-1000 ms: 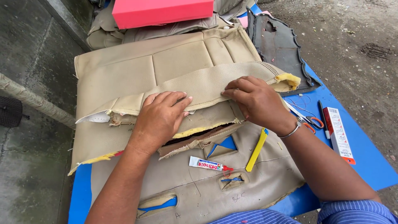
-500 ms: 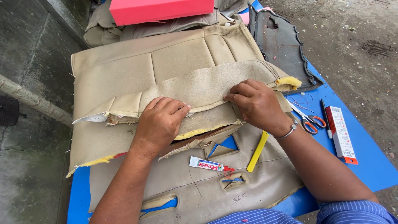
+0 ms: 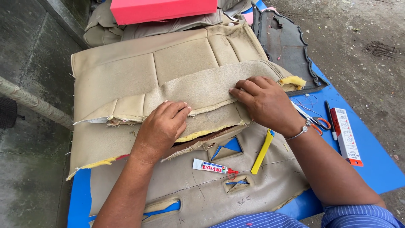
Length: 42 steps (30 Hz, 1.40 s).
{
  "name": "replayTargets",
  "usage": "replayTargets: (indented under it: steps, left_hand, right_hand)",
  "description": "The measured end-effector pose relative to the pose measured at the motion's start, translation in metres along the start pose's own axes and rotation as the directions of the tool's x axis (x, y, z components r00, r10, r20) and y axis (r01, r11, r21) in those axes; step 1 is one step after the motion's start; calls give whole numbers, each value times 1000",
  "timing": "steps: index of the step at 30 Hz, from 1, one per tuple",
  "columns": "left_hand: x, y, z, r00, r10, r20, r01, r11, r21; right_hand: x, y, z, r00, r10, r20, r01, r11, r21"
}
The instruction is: Applying adhesive and bonding leather seat cover components during a repair process
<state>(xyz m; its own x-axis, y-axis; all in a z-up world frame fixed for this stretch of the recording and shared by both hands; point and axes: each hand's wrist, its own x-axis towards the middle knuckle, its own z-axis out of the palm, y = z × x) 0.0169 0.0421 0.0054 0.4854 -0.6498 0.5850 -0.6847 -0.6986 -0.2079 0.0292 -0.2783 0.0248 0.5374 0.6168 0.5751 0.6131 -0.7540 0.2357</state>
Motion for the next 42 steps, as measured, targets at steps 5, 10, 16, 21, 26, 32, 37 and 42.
replayTargets:
  steps: [5, 10, 16, 21, 26, 32, 37, 42]
  left_hand:
    - [-2, 1, 5, 998, 5, -66, -3, 999, 43]
    - [0, -1, 7, 993, -20, -118, 24, 999, 37]
    - [21, 8, -11, 993, -108, 36, 109, 994, -26]
    - [93, 37, -17, 986, -54, 158, 75, 989, -130]
    - [114, 37, 19, 879, -70, 471, 153, 978, -140]
    - [107, 33, 28, 860, -62, 506, 135, 985, -111]
    - [108, 35, 22, 846, -62, 530, 148, 981, -123]
    - [107, 37, 29, 860, -51, 508, 116, 988, -98]
  right_hand:
    - [-2, 1, 2, 998, -28, -51, 29, 999, 21]
    - [-8, 9, 15, 989, 34, -141, -5, 980, 199]
    - [-5, 12, 13, 993, 28, -114, 8, 954, 300]
    - [-2, 9, 2, 998, -43, -50, 58, 932, 358]
    - [-10, 32, -17, 997, -4, 82, -27, 924, 382]
    - [-34, 57, -13, 998, 6, 56, -22, 961, 276]
    - [-49, 58, 1, 999, -36, -33, 43, 974, 222]
    - [-62, 59, 21, 999, -2, -40, 14, 950, 312]
